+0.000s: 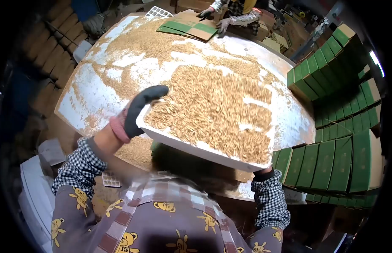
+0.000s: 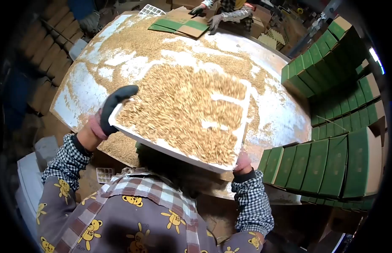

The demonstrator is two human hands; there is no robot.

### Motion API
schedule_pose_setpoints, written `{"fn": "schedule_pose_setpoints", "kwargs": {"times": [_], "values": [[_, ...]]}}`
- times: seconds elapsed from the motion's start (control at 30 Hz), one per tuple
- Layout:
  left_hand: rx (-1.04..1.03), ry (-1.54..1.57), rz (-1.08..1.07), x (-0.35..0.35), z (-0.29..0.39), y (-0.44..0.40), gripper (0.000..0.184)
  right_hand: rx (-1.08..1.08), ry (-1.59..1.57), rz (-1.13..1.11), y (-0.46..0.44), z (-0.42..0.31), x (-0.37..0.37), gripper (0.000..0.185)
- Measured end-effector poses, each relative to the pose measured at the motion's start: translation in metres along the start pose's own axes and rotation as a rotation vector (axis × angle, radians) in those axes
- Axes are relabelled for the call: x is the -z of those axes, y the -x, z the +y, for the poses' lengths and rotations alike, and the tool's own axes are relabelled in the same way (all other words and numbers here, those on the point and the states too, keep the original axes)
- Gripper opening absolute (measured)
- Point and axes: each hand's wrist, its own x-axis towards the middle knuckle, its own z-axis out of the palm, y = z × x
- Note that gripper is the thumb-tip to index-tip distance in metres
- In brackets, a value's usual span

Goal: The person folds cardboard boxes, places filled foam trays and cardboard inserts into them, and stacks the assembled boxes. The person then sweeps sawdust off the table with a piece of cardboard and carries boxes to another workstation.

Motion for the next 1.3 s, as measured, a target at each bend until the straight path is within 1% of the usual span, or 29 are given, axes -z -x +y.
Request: {"fn": "schedule_pose_setpoints", "kwargs": {"times": [0.07,0.1,0.13,0.17,0.2,0.27,0.33,0.37,0.4,0.43,0.47,0.53,0.57,0.63,0.7,0.73,0.8,0.87,0.9,0.93,1.0,1.03,1.07,1.1,1.13,1.17,1.2,1.23,1.3], "values": [[-0.065,-0.101,-0.016,-0.008,0.005,-0.009,0.07,-0.038,0.596,0.36,0.01,-0.014,-0.016,0.052],[-0.05,-0.168,-0.037,-0.013,0.006,-0.013,0.051,-0.083,0.851,0.499,0.012,-0.02,-0.024,0.051],[-0.035,-0.237,-0.063,-0.015,0.006,-0.016,0.035,-0.215,1.336,0.617,0.003,-0.029,-0.033,0.055],[0.179,-0.178,-0.063,-0.014,0.008,-0.016,0.033,-0.095,1.323,0.623,0.012,-0.028,-0.006,0.059],[0.296,0.065,0.034,-0.02,0.009,-0.022,0.033,0.022,1.312,0.624,0.021,-0.027,0.02,0.063],[0.3,-0.17,-0.152,-0.005,0.02,-0.028,0.029,-0.13,1.354,0.713,0.008,-0.018,0.01,0.068],[1.003,0.17,-0.088,-0.02,0.047,-0.063,0.033,0.014,1.325,0.504,-0.009,-0.038,-0.007,0.073],[1.037,0.127,-0.189,-0.024,0.048,-0.07,0.04,0.08,1.299,0.396,-0.018,-0.048,-0.015,0.076],[1.03,-0.124,-0.313,-0.032,0.031,-0.064,0.04,-0.025,1.015,0.367,-0.037,-0.088,-0.023,0.076],[0.852,-0.455,-0.408,-0.039,0.017,-0.056,0.041,0.089,0.686,0.477,-0.052,-0.101,0.011,0.083],[0.744,-0.681,-0.468,-0.048,0.008,-0.051,0.043,0.2,0.814,0.622,-0.071,-0.111,0.049,0.077],[0.79,-1.099,-0.648,-0.074,0.032,-0.067,0.043,0.011,1.14,0.861,-0.115,-0.125,0.139,0.074],[0.793,-1.085,-0.627,-0.079,0.032,-0.067,0.042,-0.069,1.254,1.0,-0.137,-0.109,0.197,0.076],[0.808,-1.075,-0.605,-0.08,0.034,-0.069,0.041,-0.307,1.261,1.008,-0.152,-0.1,0.195,0.081],[0.839,-1.078,-0.579,-0.083,0.045,-0.075,0.038,-0.604,1.543,1.05,-0.159,-0.091,0.231,0.073],[0.848,-1.091,-0.569,-0.078,0.049,-0.074,0.038,-0.428,1.615,1.182,-0.163,-0.078,0.265,0.061],[0.762,-0.87,-0.324,-0.08,0.054,-0.061,0.036,-0.17,1.362,1.069,-0.162,-0.089,0.275,0.059],[0.81,-0.858,-0.283,-0.091,0.056,-0.051,0.037,0.109,1.207,1.172,-0.152,-0.1,0.267,0.05],[0.621,-0.892,-0.169,-0.094,0.051,-0.041,0.034,0.333,1.219,1.119,-0.143,-0.103,0.295,0.044],[0.436,-0.917,-0.055,-0.093,0.045,-0.03,0.031,0.342,1.045,1.097,-0.132,-0.115,0.207,0.038],[0.356,-0.837,0.074,-0.088,0.04,-0.023,0.041,0.71,1.026,0.867,-0.112,-0.115,0.113,0.032],[0.374,-0.775,0.134,-0.084,0.039,-0.022,0.043,0.783,1.323,0.777,-0.101,-0.106,0.041,0.029],[0.268,-0.658,0.286,-0.08,0.023,-0.014,0.036,0.851,1.552,0.638,-0.088,-0.091,-0.005,0.025],[0.451,-0.271,0.473,-0.078,0.026,-0.018,0.034,0.841,1.859,0.318,-0.071,-0.079,-0.037,0.031],[0.628,0.134,0.642,-0.075,0.033,-0.025,0.031,0.597,2.068,-0.048,-0.064,-0.067,-0.078,0.036],[0.622,0.161,0.625,-0.067,0.038,-0.031,0.031,0.31,2.283,-0.233,-0.062,-0.042,-0.104,0.035],[0.276,-0.068,0.56,-0.055,0.042,-0.033,0.033,-0.222,2.453,-0.345,-0.055,0.0,-0.1,0.031],[-0.073,-0.317,0.508,-0.044,0.049,-0.038,0.034,-0.296,2.209,-0.295,-0.053,0.001,-0.084,0.028],[-0.11,-0.639,-0.177,-0.045,0.047,-0.042,0.043,-0.408,1.881,-0.156,-0.06,-0.008,-0.066,0.035]]}}
